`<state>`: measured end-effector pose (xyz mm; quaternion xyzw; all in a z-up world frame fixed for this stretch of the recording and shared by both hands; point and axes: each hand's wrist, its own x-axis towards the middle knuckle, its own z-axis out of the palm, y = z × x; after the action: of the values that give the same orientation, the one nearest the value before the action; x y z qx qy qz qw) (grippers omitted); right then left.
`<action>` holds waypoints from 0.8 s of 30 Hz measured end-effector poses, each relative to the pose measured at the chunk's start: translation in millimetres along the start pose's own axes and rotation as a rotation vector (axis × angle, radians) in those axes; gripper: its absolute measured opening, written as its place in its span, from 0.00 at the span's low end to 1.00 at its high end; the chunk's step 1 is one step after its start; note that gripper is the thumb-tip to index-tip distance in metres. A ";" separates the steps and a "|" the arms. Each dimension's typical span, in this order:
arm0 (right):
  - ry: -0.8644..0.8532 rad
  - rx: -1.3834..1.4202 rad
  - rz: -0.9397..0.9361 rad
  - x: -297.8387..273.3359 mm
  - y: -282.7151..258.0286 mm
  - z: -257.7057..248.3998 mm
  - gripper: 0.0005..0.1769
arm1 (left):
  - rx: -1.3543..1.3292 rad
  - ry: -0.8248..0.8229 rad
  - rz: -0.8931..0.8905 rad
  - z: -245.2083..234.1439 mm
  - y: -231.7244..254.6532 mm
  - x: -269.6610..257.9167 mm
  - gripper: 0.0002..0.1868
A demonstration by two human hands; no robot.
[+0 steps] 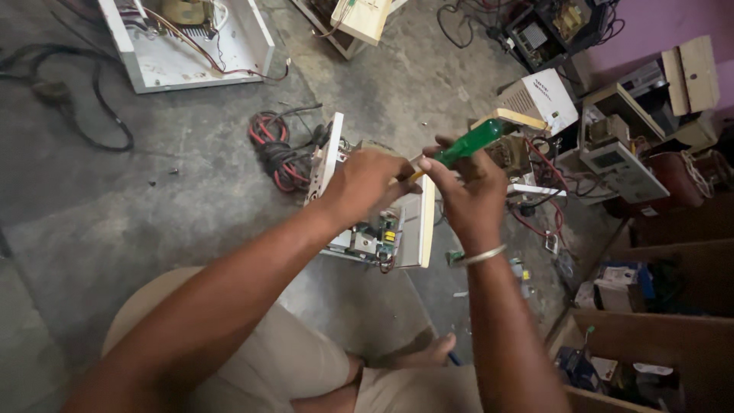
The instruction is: The person is sitting on the floor repairing an electronic device, likely a power supply unit. They use a screwdriver to tighten screws on the circuit board and handle various wires and components within the open casing.
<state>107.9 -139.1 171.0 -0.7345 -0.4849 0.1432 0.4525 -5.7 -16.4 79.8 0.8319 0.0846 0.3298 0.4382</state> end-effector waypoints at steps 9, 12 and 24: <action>0.002 0.098 0.018 3.8 15.5 12.0 0.23 | 0.037 0.014 0.021 6.4 -8.8 -3.9 0.12; -0.031 0.168 -0.015 4.6 17.3 11.8 0.26 | 0.037 0.006 0.052 15.2 -14.2 -0.4 0.08; -0.111 0.206 -0.045 2.7 18.9 11.3 0.31 | 0.077 -0.090 -0.086 18.8 -7.8 -0.7 0.16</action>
<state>113.0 -133.1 150.2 -0.6641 -0.5083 0.2224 0.5012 6.5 -24.7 65.9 0.8577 0.1131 0.2695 0.4231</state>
